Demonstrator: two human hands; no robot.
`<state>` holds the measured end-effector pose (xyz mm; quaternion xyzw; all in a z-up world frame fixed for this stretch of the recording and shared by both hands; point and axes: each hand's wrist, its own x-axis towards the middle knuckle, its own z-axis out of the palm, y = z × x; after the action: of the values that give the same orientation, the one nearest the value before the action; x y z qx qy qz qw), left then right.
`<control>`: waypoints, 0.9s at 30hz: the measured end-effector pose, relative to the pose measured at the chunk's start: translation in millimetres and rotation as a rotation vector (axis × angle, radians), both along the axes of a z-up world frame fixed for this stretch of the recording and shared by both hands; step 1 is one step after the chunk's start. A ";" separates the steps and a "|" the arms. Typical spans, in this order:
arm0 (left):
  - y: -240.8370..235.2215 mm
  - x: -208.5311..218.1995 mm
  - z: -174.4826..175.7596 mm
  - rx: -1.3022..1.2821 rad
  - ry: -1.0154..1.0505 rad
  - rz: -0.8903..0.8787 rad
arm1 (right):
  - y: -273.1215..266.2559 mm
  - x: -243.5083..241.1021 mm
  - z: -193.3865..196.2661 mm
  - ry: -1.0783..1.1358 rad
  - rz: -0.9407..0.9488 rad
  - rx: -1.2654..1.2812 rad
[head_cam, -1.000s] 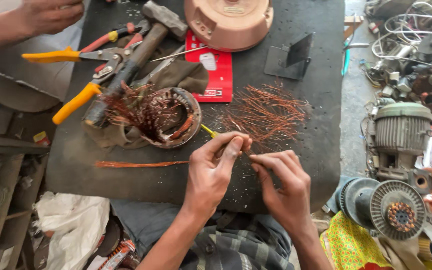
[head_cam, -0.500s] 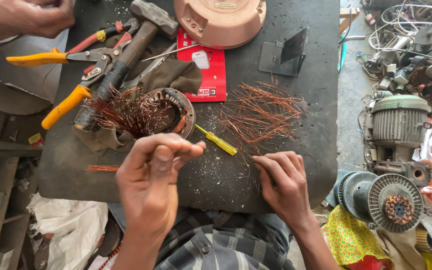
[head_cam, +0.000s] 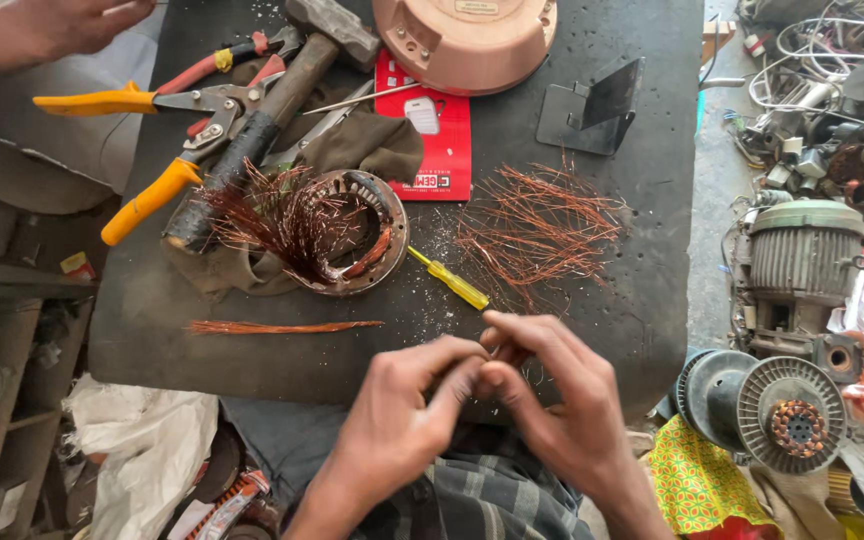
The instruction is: The person prepares copper wire for a motor stator by grouping strands together and twisting them by hand to form bundles.
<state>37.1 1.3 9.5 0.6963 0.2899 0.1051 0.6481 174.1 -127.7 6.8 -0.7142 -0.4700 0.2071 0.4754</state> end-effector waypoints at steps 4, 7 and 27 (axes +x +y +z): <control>3.1 -3.5 6.8 0.076 -0.133 -0.115 | -1.4 -1.8 -7.2 0.241 -0.016 0.004; 6.5 -8.3 6.2 0.080 -0.123 -0.164 | -6.9 0.7 -12.4 0.487 -0.018 -0.021; 7.0 -3.4 14.6 0.044 -0.137 -0.048 | -11.1 2.6 -17.7 0.594 -0.102 0.055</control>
<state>33.7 8.3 24.1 0.7084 0.2259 0.1433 0.6531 176.7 -138.9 -10.8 -0.6321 -0.2790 0.3702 0.6210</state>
